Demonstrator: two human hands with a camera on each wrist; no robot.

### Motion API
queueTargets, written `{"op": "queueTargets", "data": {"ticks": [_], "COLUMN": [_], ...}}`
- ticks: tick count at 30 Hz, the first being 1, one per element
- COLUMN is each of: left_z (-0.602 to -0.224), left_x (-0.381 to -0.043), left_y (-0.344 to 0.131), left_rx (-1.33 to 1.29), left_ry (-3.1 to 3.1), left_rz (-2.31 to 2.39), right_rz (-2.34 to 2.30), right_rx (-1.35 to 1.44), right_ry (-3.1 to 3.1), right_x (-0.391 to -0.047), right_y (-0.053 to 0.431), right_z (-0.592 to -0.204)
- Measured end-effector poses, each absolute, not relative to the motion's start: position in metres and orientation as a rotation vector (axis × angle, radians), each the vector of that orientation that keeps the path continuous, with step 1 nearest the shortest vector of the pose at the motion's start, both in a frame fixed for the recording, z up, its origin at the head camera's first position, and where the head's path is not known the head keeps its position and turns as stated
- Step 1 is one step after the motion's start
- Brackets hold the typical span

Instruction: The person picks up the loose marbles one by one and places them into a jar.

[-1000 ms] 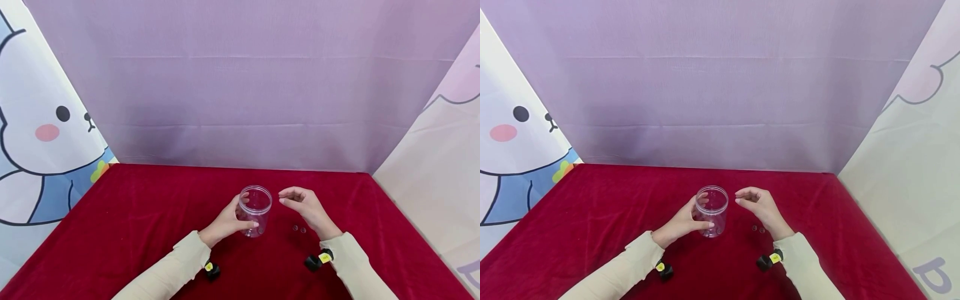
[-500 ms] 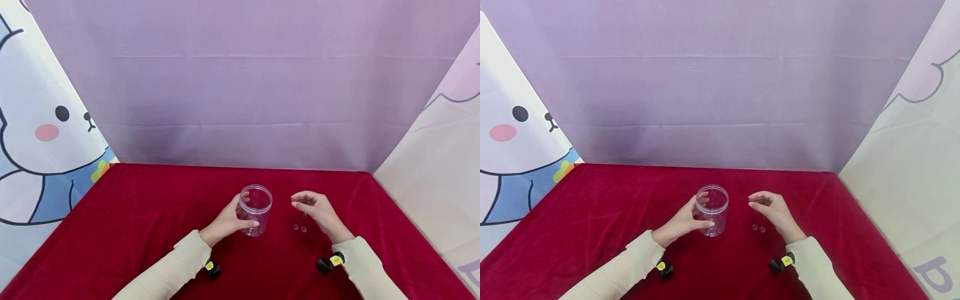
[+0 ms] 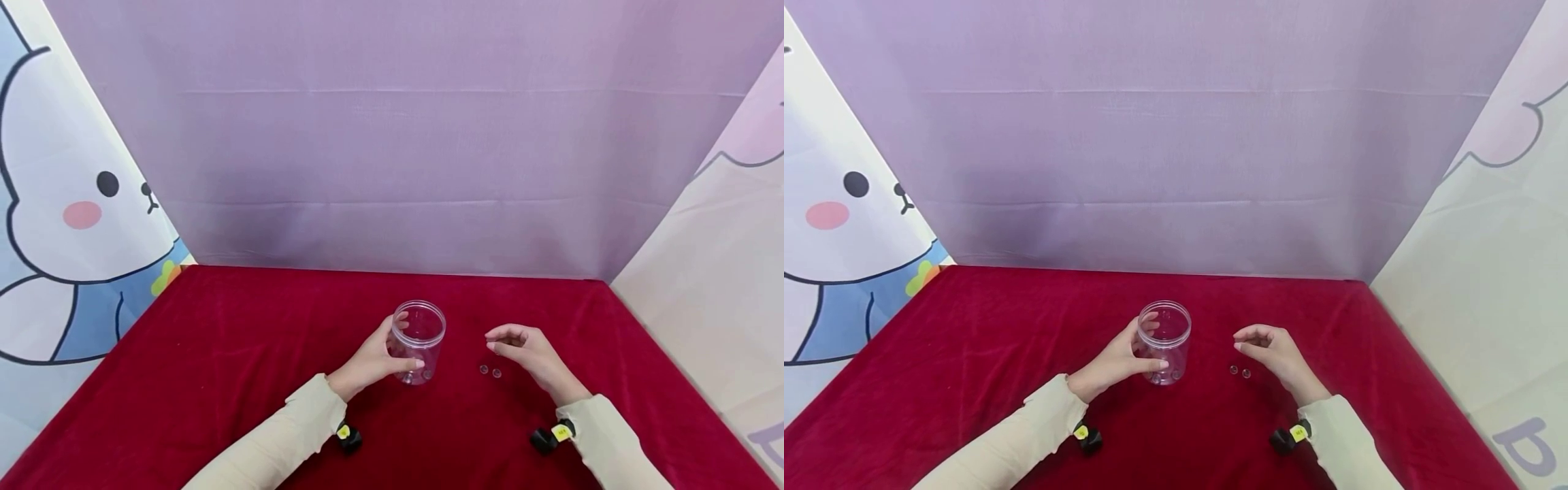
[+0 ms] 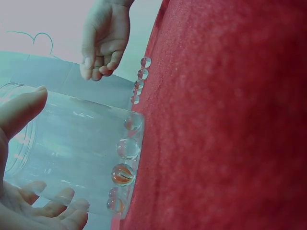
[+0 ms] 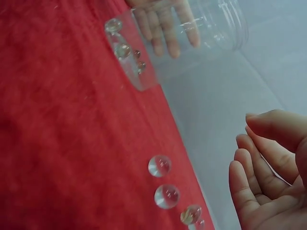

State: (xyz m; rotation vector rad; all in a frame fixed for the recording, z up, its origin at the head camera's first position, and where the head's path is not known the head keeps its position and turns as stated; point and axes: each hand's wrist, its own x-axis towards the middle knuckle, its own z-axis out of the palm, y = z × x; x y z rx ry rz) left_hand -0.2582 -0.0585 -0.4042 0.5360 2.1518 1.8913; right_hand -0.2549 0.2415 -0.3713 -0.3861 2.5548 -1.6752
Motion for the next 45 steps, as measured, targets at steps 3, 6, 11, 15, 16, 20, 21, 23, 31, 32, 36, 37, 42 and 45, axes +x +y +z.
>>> {"op": "queueTargets", "data": {"ticks": [3,6,11,15,16,20,21,23,31,32,36,37,42,45], "left_z": [-0.402,-0.402,-0.401,-0.398,-0.398,-0.399,-0.399,-0.399,-0.400,-0.399,-0.399,-0.399,-0.399,-0.398], "left_x": [-0.258,-0.258,-0.258,-0.256,-0.256,-0.256,-0.256,-0.257,-0.257,-0.257,-0.257,-0.257,-0.256,-0.256], "left_y": [-0.059,-0.059,-0.059,-0.060,-0.060,-0.060,-0.060,-0.060,-0.060,-0.060,-0.060,-0.060,-0.060,-0.060], "left_rx": [0.540,0.547,0.552,0.537,0.532,0.528,0.528,0.530,0.535,0.535,0.533,0.533,0.535,0.532], "left_ry": [2.153,2.154,2.151,2.146,2.146,2.146,2.146,2.145,2.143,2.144,2.144,2.144,2.141,2.135], "left_rz": [1.892,1.894,1.902,1.895,1.892,1.891,1.892,1.892,1.895,1.897,1.897,1.898,1.902,1.905], "right_rz": [-1.635,-1.616,-1.615,-1.584,-1.576,-1.554,-1.549,-1.553,-1.528,-1.526,-1.511,-1.512,-1.517,-1.526], "right_rx": [-0.368,-0.357,-0.360,-0.333,-0.331,-0.341,-0.349,-0.353,-0.358,-0.347,-0.345,-0.346,-0.339,-0.341], "right_ry": [2.554,2.555,2.549,2.549,2.547,2.522,2.515,2.499,2.475,2.466,2.443,2.442,2.432,2.418], "right_x": [-0.252,-0.250,-0.247,-0.246,-0.246,-0.246,-0.246,-0.246,-0.247,-0.247,-0.248,-0.248,-0.248,-0.248], "right_y": [0.245,0.247,0.252,0.256,0.257,0.261,0.261,0.262,0.266,0.266,0.268,0.268,0.268,0.268], "right_z": [-0.372,-0.372,-0.373,-0.376,-0.377,-0.381,-0.382,-0.383,-0.383,-0.383,-0.385,-0.385,-0.386,-0.386]}}
